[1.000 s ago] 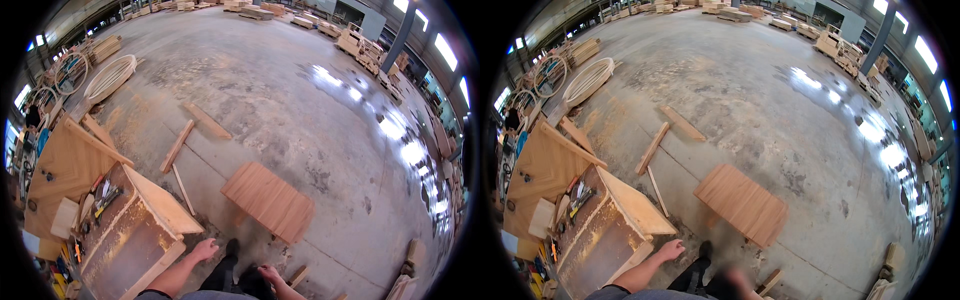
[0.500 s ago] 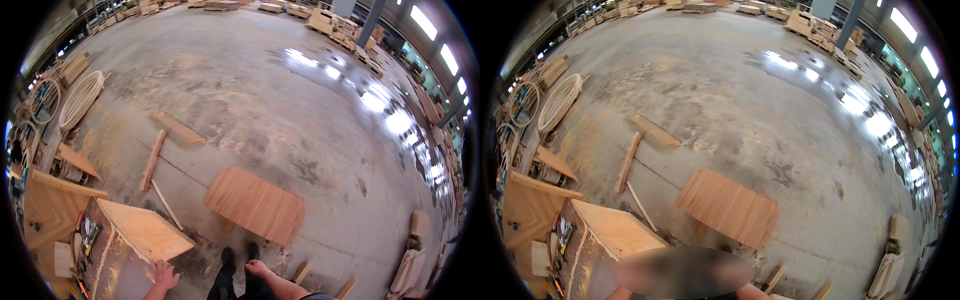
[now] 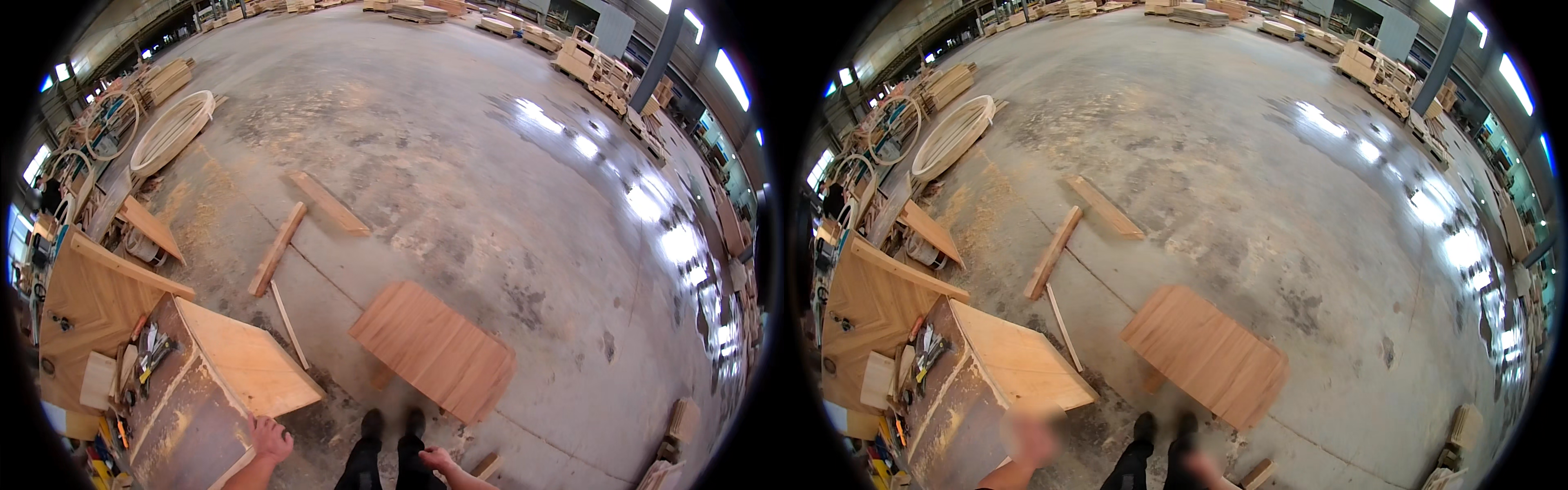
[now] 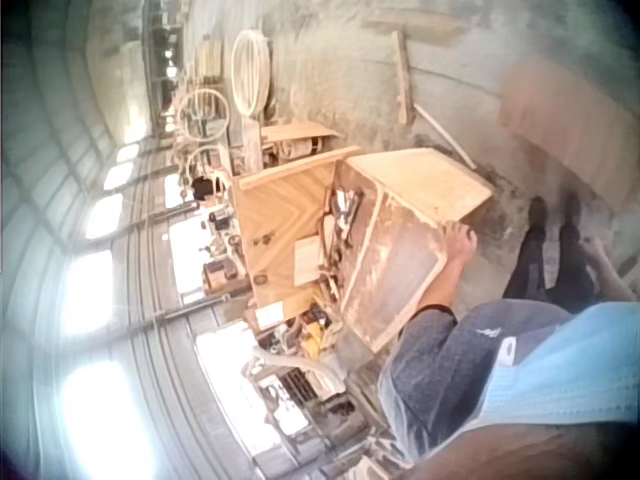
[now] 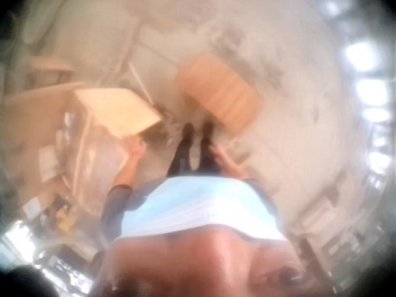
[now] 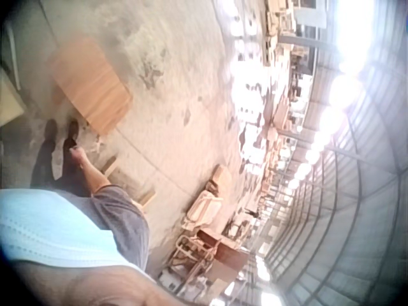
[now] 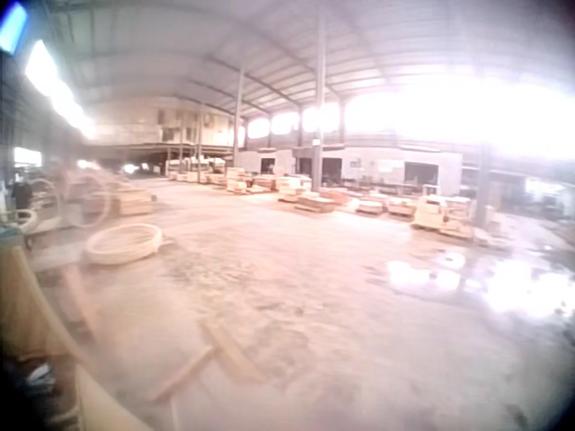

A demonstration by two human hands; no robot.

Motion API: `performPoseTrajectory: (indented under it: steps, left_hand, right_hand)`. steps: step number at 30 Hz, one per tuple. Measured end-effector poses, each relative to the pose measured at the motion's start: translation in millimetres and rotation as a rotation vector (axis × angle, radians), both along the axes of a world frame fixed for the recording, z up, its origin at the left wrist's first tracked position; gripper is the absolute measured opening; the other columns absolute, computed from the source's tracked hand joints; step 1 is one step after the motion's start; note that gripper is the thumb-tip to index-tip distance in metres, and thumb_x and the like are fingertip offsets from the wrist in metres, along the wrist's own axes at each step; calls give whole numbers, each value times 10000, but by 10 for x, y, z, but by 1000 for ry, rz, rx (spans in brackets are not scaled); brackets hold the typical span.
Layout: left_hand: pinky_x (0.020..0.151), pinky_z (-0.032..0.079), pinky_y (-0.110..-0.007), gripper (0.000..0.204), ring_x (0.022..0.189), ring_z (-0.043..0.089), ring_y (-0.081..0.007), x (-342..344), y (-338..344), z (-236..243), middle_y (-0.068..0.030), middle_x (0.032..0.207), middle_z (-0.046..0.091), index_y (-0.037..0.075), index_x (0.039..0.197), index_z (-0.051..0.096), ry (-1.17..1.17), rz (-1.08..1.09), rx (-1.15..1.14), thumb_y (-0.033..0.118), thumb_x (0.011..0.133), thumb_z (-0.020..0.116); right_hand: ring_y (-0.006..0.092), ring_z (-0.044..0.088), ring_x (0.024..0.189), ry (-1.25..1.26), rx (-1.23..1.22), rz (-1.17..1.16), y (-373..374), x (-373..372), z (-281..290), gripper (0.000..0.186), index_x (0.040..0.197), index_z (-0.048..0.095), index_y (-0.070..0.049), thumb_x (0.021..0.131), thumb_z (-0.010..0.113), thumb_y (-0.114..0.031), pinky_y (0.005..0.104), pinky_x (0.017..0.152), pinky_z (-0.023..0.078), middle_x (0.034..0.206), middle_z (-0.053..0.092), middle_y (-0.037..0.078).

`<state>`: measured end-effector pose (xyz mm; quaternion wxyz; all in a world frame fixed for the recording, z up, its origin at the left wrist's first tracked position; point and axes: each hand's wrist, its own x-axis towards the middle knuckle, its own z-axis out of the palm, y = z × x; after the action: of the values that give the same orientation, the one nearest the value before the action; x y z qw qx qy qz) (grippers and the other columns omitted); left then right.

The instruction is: The person uses a handheld electric router to smooth the edges of a large, curved wooden panel. They move the panel to a workbench, perform the routing operation, and then carry the panel to a nearby table to place it on top of other similar pieces. The person also handles smaller wooden strips and a piece of paper during the process.

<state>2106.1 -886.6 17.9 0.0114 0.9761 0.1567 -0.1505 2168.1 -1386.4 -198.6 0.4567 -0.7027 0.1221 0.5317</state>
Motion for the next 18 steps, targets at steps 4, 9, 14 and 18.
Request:
performPoseTrajectory:
  steps: [4,9,14,18]
  left_hand:
    - [1232,72,-627,372,1237,483,-277,-38,11,-48,-89,1048,701,102,906,762,-8,-3,20,415,783,603]
    - [1225,86,-637,352,1222,496,-279,-4,-4,-57,-88,1024,701,106,872,758,-29,-16,18,404,766,605]
    - [1220,117,-640,330,1192,518,-283,-25,-10,-7,-88,978,705,106,844,755,-91,-23,7,392,744,624]
    - [1219,123,-640,310,1185,523,-282,-80,26,-93,-91,969,704,107,830,752,-160,-47,24,377,726,640]
  right_hand:
    - [108,594,759,-71,53,26,147,20,-320,151,1017,716,-105,1012,596,-197,301,692,504,865,663,-2]
    - [152,693,814,-197,161,-42,369,-47,-773,410,1127,705,3,929,651,-351,314,742,557,911,730,73]
    - [156,693,805,4,254,-319,562,-76,-709,412,1137,701,2,930,655,-351,312,710,554,916,730,73]
    - [164,688,783,-80,167,-205,562,-103,-814,412,1147,699,0,934,659,-350,306,658,549,911,727,73]
